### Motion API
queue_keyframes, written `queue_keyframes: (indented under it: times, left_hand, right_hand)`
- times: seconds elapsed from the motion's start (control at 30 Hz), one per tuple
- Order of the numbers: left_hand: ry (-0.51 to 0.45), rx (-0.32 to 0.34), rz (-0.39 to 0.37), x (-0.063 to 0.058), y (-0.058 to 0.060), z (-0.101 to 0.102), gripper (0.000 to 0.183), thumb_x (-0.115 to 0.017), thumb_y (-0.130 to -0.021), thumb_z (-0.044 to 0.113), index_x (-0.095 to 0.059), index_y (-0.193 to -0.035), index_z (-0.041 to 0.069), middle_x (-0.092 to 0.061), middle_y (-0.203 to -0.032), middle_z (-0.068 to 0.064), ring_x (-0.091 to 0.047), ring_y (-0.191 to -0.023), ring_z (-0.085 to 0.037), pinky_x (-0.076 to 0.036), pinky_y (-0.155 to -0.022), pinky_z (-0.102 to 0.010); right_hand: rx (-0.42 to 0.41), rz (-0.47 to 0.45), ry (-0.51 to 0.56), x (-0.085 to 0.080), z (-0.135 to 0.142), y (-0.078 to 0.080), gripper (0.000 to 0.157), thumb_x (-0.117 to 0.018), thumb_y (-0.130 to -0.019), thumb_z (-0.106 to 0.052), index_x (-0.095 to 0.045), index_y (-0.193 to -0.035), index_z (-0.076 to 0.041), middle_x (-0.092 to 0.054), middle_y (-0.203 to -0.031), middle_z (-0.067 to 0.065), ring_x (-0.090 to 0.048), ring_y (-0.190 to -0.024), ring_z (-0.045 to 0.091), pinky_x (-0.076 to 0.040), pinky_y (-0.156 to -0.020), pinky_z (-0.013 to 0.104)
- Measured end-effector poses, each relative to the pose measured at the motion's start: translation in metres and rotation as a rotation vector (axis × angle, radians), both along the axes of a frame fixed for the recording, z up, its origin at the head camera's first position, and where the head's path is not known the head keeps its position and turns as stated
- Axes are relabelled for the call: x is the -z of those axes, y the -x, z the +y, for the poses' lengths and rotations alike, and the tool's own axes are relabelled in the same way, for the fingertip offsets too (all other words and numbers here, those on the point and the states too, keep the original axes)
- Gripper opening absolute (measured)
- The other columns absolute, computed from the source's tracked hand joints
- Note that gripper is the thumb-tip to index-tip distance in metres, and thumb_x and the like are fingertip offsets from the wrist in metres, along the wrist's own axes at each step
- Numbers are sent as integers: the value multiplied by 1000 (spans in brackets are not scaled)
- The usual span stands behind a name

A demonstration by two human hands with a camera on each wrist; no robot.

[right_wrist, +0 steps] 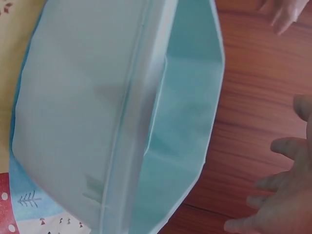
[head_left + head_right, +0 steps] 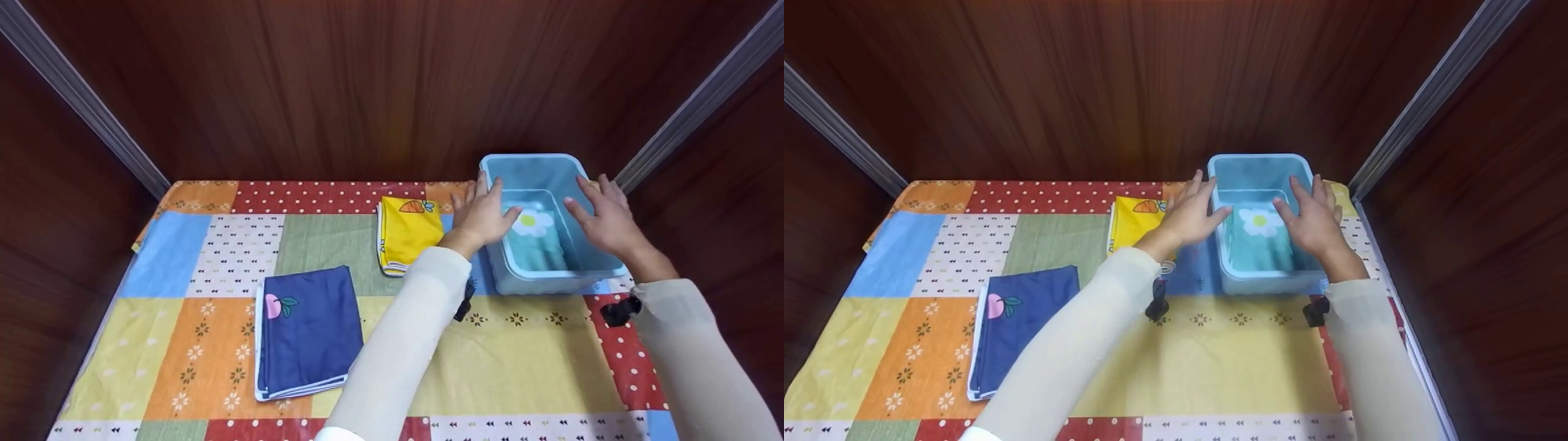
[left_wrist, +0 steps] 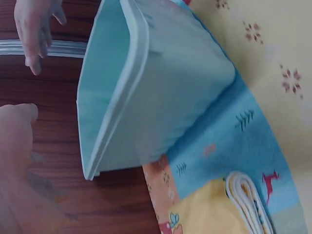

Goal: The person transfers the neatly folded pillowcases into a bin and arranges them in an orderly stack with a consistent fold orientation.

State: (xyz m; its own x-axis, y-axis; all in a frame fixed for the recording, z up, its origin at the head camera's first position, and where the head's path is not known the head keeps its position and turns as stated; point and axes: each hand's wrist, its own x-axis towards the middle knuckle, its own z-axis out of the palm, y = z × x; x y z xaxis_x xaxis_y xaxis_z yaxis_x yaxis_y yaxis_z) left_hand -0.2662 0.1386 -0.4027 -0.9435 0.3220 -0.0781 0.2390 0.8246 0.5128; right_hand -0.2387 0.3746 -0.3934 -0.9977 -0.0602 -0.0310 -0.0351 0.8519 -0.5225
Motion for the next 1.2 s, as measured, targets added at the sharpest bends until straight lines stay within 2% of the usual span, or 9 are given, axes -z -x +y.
queue_keyframes:
  times: [0.13,0.33,0.53,0.7,0.97,1.2]
  left_hand:
    - [86,3,10,6,3,-11,76,-37,-102,64,-14,-165,29,0,-172,-2,-1,-157,-28,2,-121,-62]
    - [134,6,17,15,7,-32,79,-31,-101,67,-3,-165,31,9,-172,-4,9,-156,-33,11,-117,-68]
    - [189,-22,5,24,12,-51,80,-28,-100,69,5,-164,34,15,-171,-3,15,-155,-33,14,-116,-67]
    - [239,-44,14,32,17,-67,81,-30,-100,69,5,-164,34,14,-171,-4,12,-155,-35,15,-114,-69]
    - [222,-87,-23,43,26,-91,81,-31,-100,67,3,-164,32,11,-171,-7,12,-155,-36,15,-114,-70]
    - [223,-130,-45,48,23,-112,81,-29,-101,66,3,-165,29,10,-171,-8,10,-156,-35,13,-116,-68]
  right_hand:
    - [-22,-4,-80,3,-8,0,78,-31,-106,-59,-8,-164,-11,15,-164,31,21,-149,50,19,-108,74]
    - [-63,-34,-135,6,-19,1,82,-27,-105,-64,-7,-163,-10,21,-163,30,29,-146,48,28,-102,73]
    - [-74,-51,-155,9,-31,5,84,-25,-104,-66,-8,-163,-9,22,-162,30,32,-145,47,29,-100,74]
    - [-91,-60,-168,12,-40,8,85,-25,-104,-67,-8,-164,-9,22,-162,30,31,-145,49,26,-101,76]
    - [-114,-75,-182,19,-57,14,85,-26,-103,-67,-10,-164,-10,20,-163,30,28,-146,49,24,-102,77]
    - [-153,-78,-204,20,-74,19,82,-26,-104,-65,-10,-164,-11,20,-163,29,29,-146,48,25,-101,77]
